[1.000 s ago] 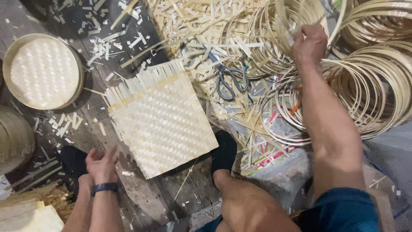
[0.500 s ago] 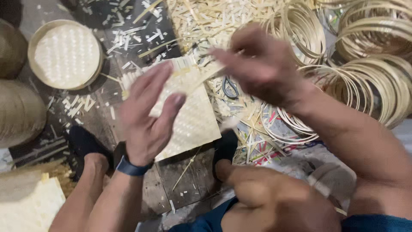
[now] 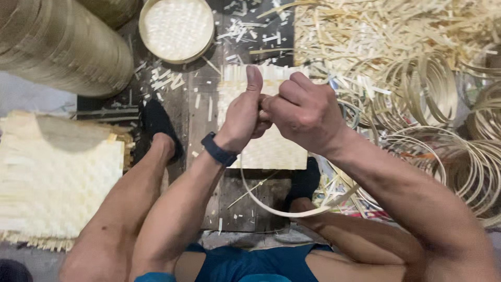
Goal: The person places a circular bamboo frame over a pre-woven square mat, trims the excess mat material with scissors, and stacks the finished circular base. The process is repeated for multiple units.
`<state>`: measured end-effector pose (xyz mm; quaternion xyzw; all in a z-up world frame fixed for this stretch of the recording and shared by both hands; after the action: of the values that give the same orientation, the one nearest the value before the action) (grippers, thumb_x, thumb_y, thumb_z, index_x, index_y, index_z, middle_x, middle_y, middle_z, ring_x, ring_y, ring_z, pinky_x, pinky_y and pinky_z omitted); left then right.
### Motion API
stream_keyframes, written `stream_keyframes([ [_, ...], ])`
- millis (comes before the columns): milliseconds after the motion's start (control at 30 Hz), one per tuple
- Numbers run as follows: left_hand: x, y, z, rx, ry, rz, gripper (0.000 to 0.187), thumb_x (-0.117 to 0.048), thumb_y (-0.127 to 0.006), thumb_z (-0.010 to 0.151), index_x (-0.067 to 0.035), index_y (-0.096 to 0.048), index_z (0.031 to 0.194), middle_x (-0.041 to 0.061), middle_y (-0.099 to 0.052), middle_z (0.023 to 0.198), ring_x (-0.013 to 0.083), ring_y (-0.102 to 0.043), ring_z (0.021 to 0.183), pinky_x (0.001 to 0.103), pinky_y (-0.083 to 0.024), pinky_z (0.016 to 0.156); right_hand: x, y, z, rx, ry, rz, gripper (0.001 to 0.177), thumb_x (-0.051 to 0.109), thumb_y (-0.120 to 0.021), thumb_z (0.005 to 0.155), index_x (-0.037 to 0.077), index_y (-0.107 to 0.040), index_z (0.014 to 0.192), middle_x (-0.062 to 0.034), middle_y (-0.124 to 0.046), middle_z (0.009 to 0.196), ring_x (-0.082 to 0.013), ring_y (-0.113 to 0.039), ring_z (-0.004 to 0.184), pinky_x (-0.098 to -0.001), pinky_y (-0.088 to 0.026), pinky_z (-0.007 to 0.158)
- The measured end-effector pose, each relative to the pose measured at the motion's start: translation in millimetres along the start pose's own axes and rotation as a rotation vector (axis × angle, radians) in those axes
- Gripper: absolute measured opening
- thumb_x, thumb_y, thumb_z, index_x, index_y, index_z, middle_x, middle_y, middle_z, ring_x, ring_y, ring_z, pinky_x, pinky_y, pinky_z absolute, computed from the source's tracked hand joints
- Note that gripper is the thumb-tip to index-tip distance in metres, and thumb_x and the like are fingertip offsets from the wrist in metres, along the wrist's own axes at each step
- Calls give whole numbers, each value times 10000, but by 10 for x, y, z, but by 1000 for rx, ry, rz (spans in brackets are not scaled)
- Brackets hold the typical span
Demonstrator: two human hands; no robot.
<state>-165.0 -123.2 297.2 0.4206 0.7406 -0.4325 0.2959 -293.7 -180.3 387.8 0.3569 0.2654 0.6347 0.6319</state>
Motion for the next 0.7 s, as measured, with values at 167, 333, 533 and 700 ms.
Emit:
stream_keyframes([
  [167, 198, 120, 48, 19, 26, -149, 695, -787, -355, 912, -152, -519, 683, -72, -416, 582, 51, -346, 454, 247, -218, 384, -140, -290, -138, 35, -75, 20, 135, 182, -830, 891, 85, -744, 856, -28, -568, 738, -161, -577, 675, -298, -451, 512],
  [333, 253, 641, 151, 8, -293, -298, 478, -544, -606, 975, -81, -718, 1016, -50, -493, 616, 61, -357, 471, 253, -284, 431, -910, -79, -411, 86, -772, 392, 363, 367, -641, 967, 75, -689, 1178, -71, -711, 955, -176, -709, 833, -290, -622, 706],
  [533, 275, 1143, 159, -29, -385, -783, 295, -352, -604, 986, -60, -647, 997, 5, -566, 686, 133, -498, 632, 287, -404, 609, -1064, -406, -1075, -272, -1255, 1388, 502, 446, -588, 1075, -37, -668, 1188, -31, -608, 770, -156, -599, 678, -320, -543, 633],
  [700, 278, 1306, 227, 46, -251, -628, 366, -371, -676, 1058, -56, -647, 874, -31, -527, 590, 69, -424, 485, 225, -312, 423, -1079, -632, -1212, -346, -1264, 1605, 432, 393, -632, 1093, -32, -701, 1106, 18, -496, 692, -105, -464, 626, -256, -387, 552],
])
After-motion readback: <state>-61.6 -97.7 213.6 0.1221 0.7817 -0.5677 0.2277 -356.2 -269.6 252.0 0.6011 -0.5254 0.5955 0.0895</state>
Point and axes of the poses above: each hand's wrist, its own z-axis towards the middle knuckle, its own y-axis out of the back of the hand, x = y × z, the point moved 3 cm from there along z, towards the middle knuckle
